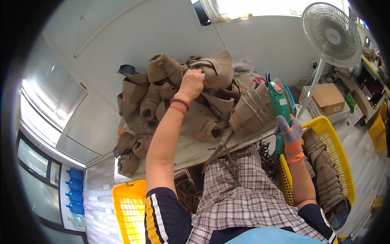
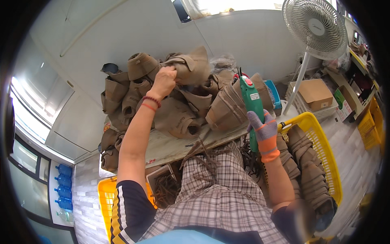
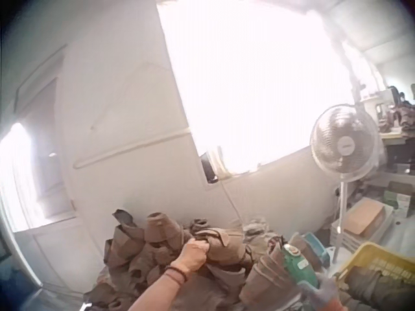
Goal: The person uses a green electric trimmer to trim the edges of brown boots. They pick up each boot, trim the edges, and place it into a yellow basket.
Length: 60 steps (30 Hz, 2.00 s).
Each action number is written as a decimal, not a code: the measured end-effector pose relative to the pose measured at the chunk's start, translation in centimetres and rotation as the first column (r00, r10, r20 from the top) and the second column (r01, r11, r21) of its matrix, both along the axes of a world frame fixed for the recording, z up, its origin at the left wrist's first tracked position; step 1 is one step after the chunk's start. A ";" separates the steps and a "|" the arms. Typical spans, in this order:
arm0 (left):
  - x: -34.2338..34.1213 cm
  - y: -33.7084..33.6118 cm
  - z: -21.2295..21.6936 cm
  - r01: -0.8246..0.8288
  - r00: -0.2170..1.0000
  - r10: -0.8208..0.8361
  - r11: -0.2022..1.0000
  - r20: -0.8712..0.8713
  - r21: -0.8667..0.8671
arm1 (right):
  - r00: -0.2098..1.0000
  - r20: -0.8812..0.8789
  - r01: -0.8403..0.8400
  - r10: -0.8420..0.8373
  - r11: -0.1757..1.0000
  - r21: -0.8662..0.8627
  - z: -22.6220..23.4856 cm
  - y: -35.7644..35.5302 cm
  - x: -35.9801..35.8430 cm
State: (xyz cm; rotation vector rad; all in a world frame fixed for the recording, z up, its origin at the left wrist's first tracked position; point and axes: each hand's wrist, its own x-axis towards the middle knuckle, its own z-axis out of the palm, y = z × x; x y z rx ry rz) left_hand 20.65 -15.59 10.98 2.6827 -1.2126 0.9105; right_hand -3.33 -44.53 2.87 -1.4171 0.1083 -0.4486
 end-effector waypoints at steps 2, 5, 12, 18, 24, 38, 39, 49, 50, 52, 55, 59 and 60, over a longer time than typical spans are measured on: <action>2.2 -0.1 -1.1 -0.040 0.990 0.052 0.995 -0.132 0.092 | 1.000 -0.005 -0.001 0.001 1.000 -0.018 -0.3 0.0 0.3; 2.1 0.6 -0.4 -0.064 0.966 0.040 0.994 -0.255 -0.085 | 1.000 -0.024 0.011 -0.013 0.996 -0.087 -0.7 -0.7 0.1; -8.6 6.9 6.6 -0.317 0.512 -0.839 0.017 -0.186 -0.948 | 0.987 0.128 0.141 -0.094 0.888 -0.438 -0.4 1.2 -1.4; -15.3 12.0 4.8 -0.711 0.384 -0.921 -0.248 -0.068 -0.658 | 0.811 0.566 0.442 0.149 0.478 -0.759 -0.5 3.0 -2.2; -17.0 14.5 -0.5 -0.832 0.327 -0.944 -0.313 0.052 -0.458 | 0.723 0.619 0.494 0.305 0.398 -0.773 -1.6 3.6 -2.3; -17.7 13.1 -3.1 -0.838 0.398 -0.914 -0.328 -0.079 -0.437 | 0.699 0.594 0.518 0.398 0.290 -0.804 -2.4 2.7 -2.0; -17.7 12.8 -3.3 -0.832 0.419 -0.903 -0.340 -0.095 -0.439 | 0.698 0.598 0.519 0.394 0.296 -0.801 -2.6 2.8 -2.0; -19.4 9.9 -3.2 -0.847 0.372 -0.928 -0.354 0.035 -0.397 | 0.677 0.637 0.501 0.369 0.403 -0.766 -2.2 4.3 -1.8; -19.8 9.5 -2.9 -0.841 0.371 -0.928 -0.357 0.046 -0.406 | 0.671 0.644 0.503 0.368 0.412 -0.759 -2.1 4.5 -1.7; -20.3 8.8 -2.8 -0.814 0.377 -0.923 -0.372 0.082 -0.445 | 0.677 0.641 0.483 0.361 0.439 -0.757 -2.0 4.9 -1.7; -21.1 8.1 -3.0 -0.738 0.401 -0.905 -0.412 0.144 -0.535 | 0.689 0.630 0.439 0.359 0.484 -0.757 -1.7 5.5 -1.7; -22.1 7.7 -3.4 -0.605 0.446 -0.878 -0.440 0.175 -0.663 | 0.736 0.574 0.363 0.359 0.507 -0.782 -0.9 6.2 -2.1; -22.2 7.7 -3.5 -0.570 0.457 -0.872 -0.440 0.177 -0.694 | 0.746 0.563 0.332 0.356 0.533 -0.778 -0.6 6.4 -2.3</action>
